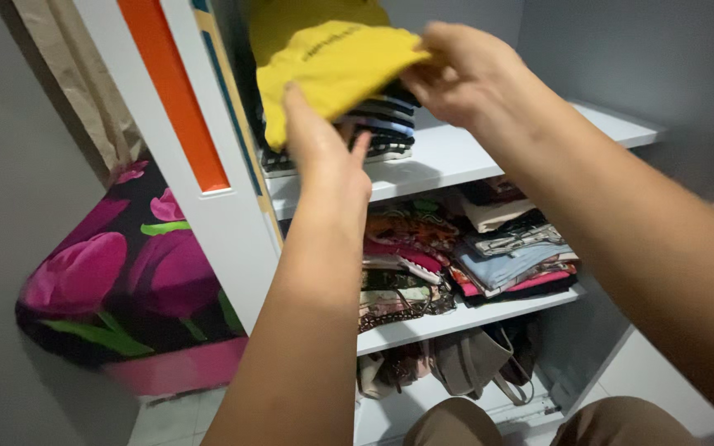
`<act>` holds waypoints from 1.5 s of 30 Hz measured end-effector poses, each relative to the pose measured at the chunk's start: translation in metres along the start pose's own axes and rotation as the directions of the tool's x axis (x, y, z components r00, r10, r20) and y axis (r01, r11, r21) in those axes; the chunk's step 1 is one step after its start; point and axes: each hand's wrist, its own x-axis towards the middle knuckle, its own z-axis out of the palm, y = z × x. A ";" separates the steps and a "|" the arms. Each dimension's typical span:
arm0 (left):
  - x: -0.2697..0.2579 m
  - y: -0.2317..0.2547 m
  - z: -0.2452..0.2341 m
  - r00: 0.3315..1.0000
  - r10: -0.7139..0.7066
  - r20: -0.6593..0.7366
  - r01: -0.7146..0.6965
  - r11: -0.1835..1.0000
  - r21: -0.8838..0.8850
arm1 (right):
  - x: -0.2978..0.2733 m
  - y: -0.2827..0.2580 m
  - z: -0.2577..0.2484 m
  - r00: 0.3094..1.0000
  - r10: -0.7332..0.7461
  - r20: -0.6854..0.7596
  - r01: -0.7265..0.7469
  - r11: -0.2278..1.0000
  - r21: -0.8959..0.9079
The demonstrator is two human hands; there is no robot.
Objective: The person removes folded shirts and tops from a white wardrobe shelf and stacks them on a nearby bed. The person handles each item one at a time, placing them in a neat pile.
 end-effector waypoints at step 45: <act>-0.143 -0.121 0.061 0.312 -0.588 0.746 0.609 0.727 0.317 | -0.277 -0.142 -0.205 0.991 -0.040 -0.126 -0.024 0.882 -0.470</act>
